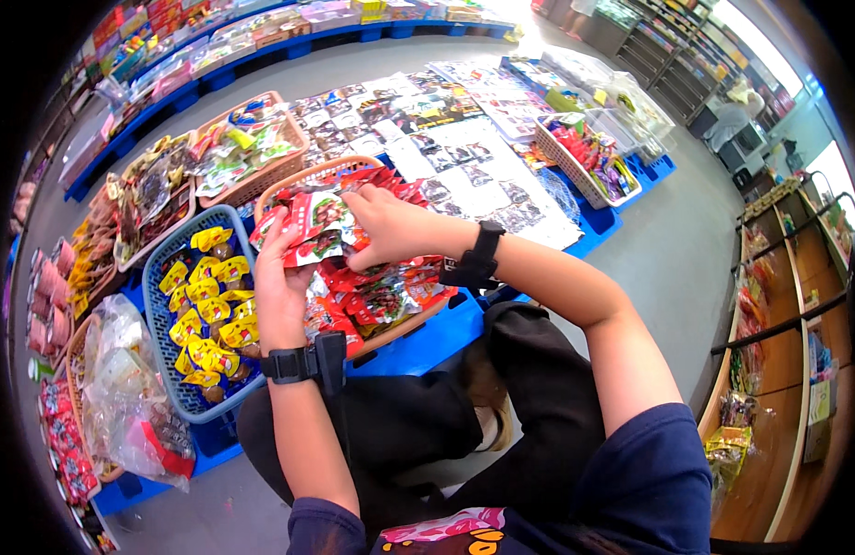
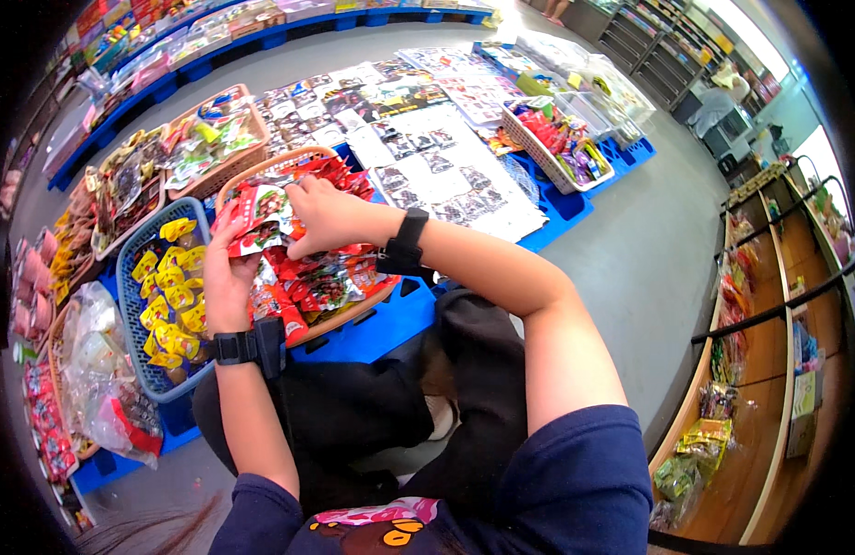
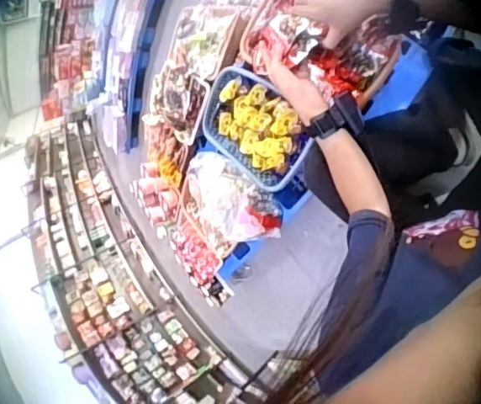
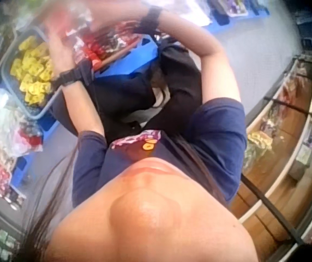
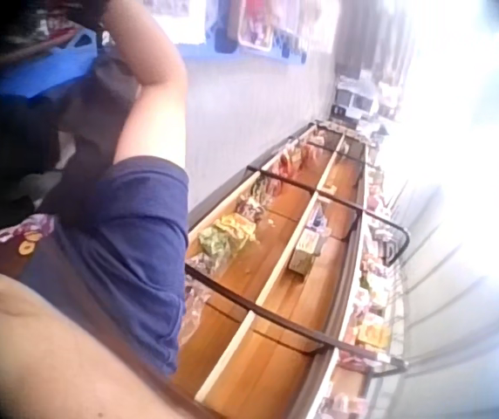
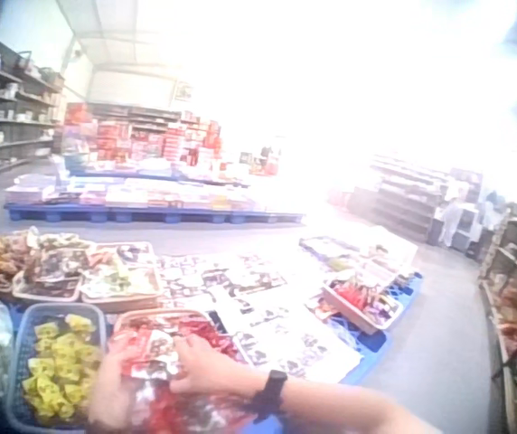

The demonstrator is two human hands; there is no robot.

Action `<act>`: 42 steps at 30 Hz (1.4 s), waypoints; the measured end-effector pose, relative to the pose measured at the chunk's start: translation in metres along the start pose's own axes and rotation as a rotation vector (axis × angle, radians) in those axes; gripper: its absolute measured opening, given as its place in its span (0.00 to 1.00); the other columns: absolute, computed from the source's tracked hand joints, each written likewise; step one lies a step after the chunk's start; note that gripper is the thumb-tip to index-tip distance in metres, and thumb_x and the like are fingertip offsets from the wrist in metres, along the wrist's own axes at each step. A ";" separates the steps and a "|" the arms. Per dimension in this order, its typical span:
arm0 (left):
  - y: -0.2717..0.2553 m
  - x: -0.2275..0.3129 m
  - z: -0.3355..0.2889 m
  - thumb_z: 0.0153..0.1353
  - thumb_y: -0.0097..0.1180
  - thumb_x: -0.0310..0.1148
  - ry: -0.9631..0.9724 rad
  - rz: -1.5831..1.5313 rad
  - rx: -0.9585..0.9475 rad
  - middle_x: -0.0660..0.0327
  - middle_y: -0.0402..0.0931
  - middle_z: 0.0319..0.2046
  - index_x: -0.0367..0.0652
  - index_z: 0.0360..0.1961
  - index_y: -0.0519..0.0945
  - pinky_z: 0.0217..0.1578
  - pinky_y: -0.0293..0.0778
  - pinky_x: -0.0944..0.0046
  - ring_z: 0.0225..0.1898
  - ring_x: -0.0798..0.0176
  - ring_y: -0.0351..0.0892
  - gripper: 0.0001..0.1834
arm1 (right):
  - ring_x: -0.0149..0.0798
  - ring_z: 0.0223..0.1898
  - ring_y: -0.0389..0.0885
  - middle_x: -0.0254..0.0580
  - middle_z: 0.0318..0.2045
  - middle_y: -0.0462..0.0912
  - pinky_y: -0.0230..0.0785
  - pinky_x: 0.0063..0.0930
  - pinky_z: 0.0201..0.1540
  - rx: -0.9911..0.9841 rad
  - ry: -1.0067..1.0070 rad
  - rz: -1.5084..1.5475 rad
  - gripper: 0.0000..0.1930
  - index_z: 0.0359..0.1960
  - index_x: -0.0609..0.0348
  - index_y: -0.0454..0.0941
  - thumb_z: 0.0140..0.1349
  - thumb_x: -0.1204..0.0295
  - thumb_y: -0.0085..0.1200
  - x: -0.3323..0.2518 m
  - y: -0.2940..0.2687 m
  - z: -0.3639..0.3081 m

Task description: The person sorts and organizes snack packages by hand, arranging and stacking the pouches neatly in a basket.

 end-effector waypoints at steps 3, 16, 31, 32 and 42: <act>-0.001 -0.003 0.000 0.57 0.55 0.29 -0.035 0.010 0.034 0.61 0.79 0.43 0.46 0.53 0.73 0.43 0.74 0.60 0.43 0.63 0.79 0.20 | 0.60 0.52 0.67 0.65 0.49 0.67 0.61 0.41 0.57 0.045 -0.025 -0.025 0.45 0.57 0.75 0.58 0.42 0.57 0.65 0.003 0.007 -0.001; 0.012 0.001 0.001 0.60 0.50 0.24 0.221 0.106 0.048 0.56 0.76 0.46 0.36 0.57 0.69 0.41 0.76 0.69 0.43 0.67 0.79 0.22 | 0.55 0.59 0.64 0.63 0.55 0.67 0.59 0.39 0.60 0.114 -0.021 -0.037 0.44 0.61 0.71 0.57 0.48 0.55 0.63 -0.007 -0.007 -0.004; 0.021 -0.003 -0.006 0.59 0.47 0.18 0.281 0.228 -0.144 0.57 0.72 0.49 0.37 0.60 0.62 0.39 0.81 0.69 0.43 0.66 0.79 0.26 | 0.51 0.47 0.73 0.49 0.53 0.67 0.68 0.39 0.50 0.331 -0.216 -0.244 0.30 0.56 0.60 0.65 0.49 0.71 0.58 0.007 -0.016 -0.005; 0.024 -0.002 -0.005 0.59 0.47 0.19 0.298 0.225 -0.166 0.56 0.72 0.49 0.36 0.61 0.60 0.39 0.81 0.69 0.43 0.66 0.79 0.27 | 0.50 0.46 0.73 0.49 0.49 0.68 0.69 0.38 0.48 0.328 -0.189 -0.253 0.30 0.57 0.58 0.66 0.49 0.72 0.58 0.010 -0.016 -0.003; 0.015 -0.004 0.003 0.66 0.48 0.35 0.181 0.171 -0.044 0.49 0.74 0.47 0.32 0.62 0.57 0.48 0.76 0.61 0.46 0.57 0.78 0.28 | 0.50 0.36 0.79 0.47 0.35 0.78 0.72 0.38 0.37 0.272 -0.166 -0.309 0.16 0.48 0.56 0.73 0.58 0.68 0.54 0.036 -0.033 0.008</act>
Point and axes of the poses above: each hand's wrist, its own z-axis towards the middle knuckle, its own y-axis out of the palm, x = y × z, the point moved 2 cm from there along z, towards the middle knuckle
